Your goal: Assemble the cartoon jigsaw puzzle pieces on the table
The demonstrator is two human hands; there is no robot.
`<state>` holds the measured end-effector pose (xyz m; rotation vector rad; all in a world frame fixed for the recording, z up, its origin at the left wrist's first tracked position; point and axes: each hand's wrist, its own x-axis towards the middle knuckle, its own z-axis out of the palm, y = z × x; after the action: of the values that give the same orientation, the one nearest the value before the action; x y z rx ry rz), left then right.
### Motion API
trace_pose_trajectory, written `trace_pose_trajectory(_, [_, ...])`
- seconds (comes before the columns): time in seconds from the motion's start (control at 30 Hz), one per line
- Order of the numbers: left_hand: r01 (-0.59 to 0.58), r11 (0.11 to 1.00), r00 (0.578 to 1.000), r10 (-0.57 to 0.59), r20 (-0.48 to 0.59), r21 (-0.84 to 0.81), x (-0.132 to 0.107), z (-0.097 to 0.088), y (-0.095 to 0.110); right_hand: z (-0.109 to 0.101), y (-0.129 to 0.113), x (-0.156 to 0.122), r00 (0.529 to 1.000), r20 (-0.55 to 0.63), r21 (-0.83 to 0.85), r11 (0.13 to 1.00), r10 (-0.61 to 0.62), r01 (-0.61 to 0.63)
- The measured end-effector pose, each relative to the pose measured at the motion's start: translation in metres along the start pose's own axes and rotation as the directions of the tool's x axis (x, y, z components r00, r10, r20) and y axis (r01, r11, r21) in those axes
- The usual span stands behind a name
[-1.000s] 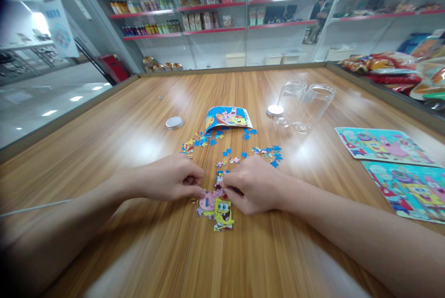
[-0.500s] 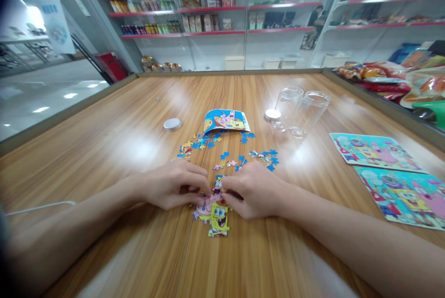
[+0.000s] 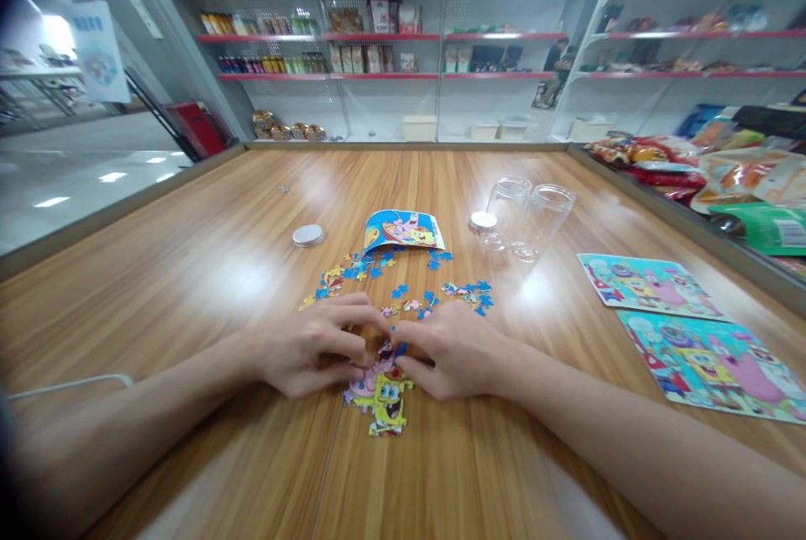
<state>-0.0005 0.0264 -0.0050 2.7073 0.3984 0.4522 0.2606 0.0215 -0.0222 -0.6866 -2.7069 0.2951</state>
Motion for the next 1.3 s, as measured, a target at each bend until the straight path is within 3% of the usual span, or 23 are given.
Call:
trace_pose_trajectory(0.2, [0.006, 0.999, 1.000, -0.006, 0.005, -0.042, 0.0020, -0.0004, 0.0013, -0.0008, 0.0007, -0.0001, 0.999, 0.045, -0.016, 1.000, 0.001, 0.000])
trace_pose_trajectory(0.5, [0.050, 0.998, 0.998, -0.048, 0.043, -0.033, 0.0004, -0.0014, 0.0009, 0.0023, 0.0031, 0.0010, 0.987, 0.017, 0.081, 0.984, -0.160, 0.159])
trace_pose_trajectory(0.9, [0.050, 0.998, 0.996, -0.047, 0.071, -0.034, 0.0004, -0.0010, -0.0002, 0.0019, 0.0063, 0.0049, 0.990, 0.033, 0.117, 0.984, -0.140, 0.135])
trace_pose_trajectory(1.17, [-0.007, 1.000, 0.999, 0.008, 0.031, -0.027, 0.0003, 0.0014, -0.0039, 0.0007, 0.0077, 0.0064, 0.991, 0.009, 0.071, 0.988, -0.137, 0.136])
trace_pose_trajectory(1.3, [-0.047, 0.998, 0.999, 0.048, 0.006, -0.038, 0.0008, 0.0024, -0.0036, 0.0017, 0.0030, 0.0032, 0.984, -0.083, 0.075, 0.984, -0.157, 0.163])
